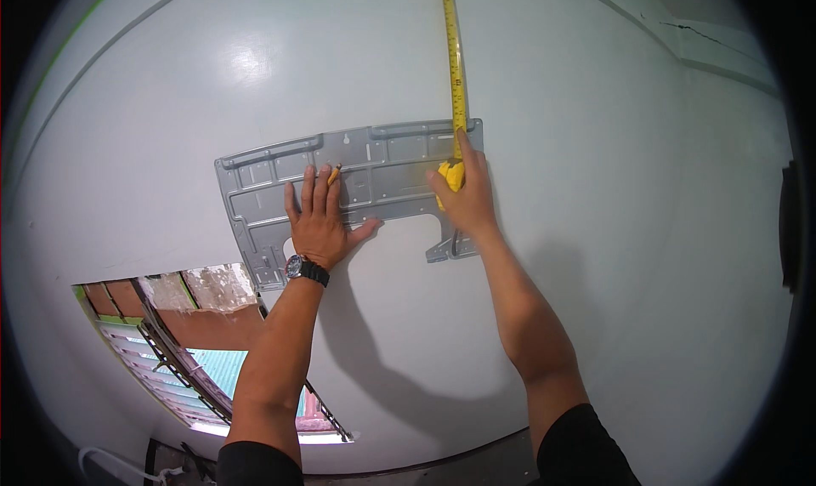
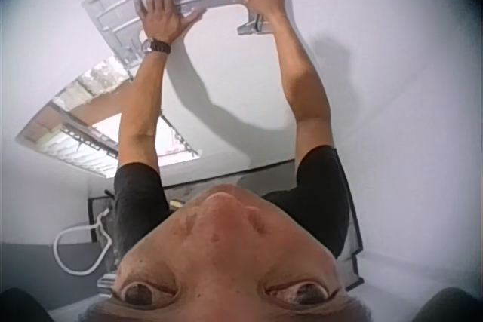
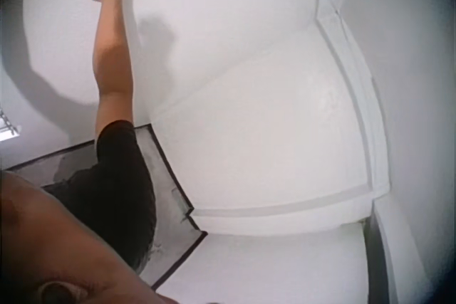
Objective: The person measures the distance from the ceiling using a tape measure, marks the wall with a pencil through the holes in a metal bracket, and uses a power drill to secure the bracket to the wall.
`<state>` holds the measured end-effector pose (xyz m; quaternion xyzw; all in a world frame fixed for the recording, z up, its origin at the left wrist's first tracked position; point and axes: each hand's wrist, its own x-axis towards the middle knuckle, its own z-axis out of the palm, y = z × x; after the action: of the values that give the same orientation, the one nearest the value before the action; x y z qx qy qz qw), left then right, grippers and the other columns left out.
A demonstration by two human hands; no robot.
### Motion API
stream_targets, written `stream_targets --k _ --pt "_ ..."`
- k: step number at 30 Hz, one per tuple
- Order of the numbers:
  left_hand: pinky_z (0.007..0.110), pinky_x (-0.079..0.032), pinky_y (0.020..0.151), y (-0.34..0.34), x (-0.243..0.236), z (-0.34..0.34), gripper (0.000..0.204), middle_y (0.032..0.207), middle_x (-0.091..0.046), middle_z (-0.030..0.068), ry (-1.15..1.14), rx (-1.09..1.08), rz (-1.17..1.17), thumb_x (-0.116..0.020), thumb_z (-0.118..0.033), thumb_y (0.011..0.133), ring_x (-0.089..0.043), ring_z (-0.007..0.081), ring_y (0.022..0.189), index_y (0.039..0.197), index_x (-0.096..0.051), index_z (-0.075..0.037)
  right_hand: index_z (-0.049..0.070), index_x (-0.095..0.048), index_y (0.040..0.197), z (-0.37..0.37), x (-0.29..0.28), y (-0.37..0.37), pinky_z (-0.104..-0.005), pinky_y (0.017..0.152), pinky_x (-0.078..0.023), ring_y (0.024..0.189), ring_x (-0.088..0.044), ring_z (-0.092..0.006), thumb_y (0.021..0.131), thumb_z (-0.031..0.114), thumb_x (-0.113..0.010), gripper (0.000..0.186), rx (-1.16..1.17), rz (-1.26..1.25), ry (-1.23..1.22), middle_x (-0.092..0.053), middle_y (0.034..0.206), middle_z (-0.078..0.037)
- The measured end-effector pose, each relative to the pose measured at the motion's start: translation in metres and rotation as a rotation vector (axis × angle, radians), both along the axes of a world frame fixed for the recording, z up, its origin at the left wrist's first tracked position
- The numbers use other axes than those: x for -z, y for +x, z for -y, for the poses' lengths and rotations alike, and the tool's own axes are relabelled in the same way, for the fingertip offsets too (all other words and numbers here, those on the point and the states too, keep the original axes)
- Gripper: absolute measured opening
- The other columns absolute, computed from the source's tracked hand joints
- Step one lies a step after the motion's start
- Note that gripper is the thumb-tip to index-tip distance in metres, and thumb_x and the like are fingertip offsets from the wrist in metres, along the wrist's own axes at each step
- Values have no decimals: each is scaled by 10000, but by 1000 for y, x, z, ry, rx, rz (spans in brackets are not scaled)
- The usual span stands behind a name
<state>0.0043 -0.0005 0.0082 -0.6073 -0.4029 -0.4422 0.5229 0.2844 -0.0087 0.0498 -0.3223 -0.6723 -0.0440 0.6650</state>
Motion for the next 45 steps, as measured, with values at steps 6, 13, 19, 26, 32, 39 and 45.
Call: stream_targets --k 6,13,19,26,32,39,45 --pt "614 -101 1301 1 2 0 1088 1621 -455 123 -3 -14 -5 -744 -821 775 -309 323 1590 1494 -508 -38 29 -341 1659 -11 -2 11 -422 1012 -526 1154 -595 -317 920 306 -801 914 -20 23 -11 -523 1300 -186" --pt "594 -120 1306 3 0 2 1101 1622 -453 127 -2 -32 2 -768 -798 770 -311 319 1592 1513 -488 -36 26 -326 1660 -4 -5 7 -442 1058 -515 1225 -580 -342 917 313 -796 925 -46 4 -62 -507 1343 -198" --pt "594 -129 1305 4 0 3 1079 1622 -451 140 -21 -43 3 -792 -757 774 -311 334 1592 1517 -480 -39 31 -314 1664 -6 -5 7 -451 1098 -500 1292 -561 -363 914 333 -784 935 -34 13 -61 -488 1397 -219" --pt "637 -138 1306 0 1 -1 1119 1643 -436 117 -27 -67 7 -720 -846 783 -299 325 1599 1543 -467 -66 28 -311 1664 -4 -5 6 -457 1103 -492 1303 -547 -364 916 352 -778 939 -53 3 -72 -489 1387 -217" --pt "638 -144 1300 1 1 1 1112 1637 -449 121 -14 -40 6 -737 -827 780 -307 331 1596 1537 -473 -57 33 -322 1662 -6 -4 6 -438 1077 -506 1267 -567 -354 912 339 -790 935 -34 5 -24 -493 1372 -210" --pt "598 -121 1302 2 -1 1 1091 1627 -454 122 13 -7 -1 -764 -801 777 -313 320 1593 1521 -485 -53 47 -325 1668 -2 -5 6 -417 1020 -537 1201 -598 -320 908 334 -802 942 -23 5 -64 -507 1325 -186" --pt "597 -117 1304 -1 2 -3 1089 1635 -453 108 23 4 5 -762 -813 771 -313 308 1595 1525 -498 -74 60 -326 1672 -5 -4 4 -427 1018 -540 1189 -605 -312 914 336 -800 936 -26 -3 -81 -515 1319 -179"
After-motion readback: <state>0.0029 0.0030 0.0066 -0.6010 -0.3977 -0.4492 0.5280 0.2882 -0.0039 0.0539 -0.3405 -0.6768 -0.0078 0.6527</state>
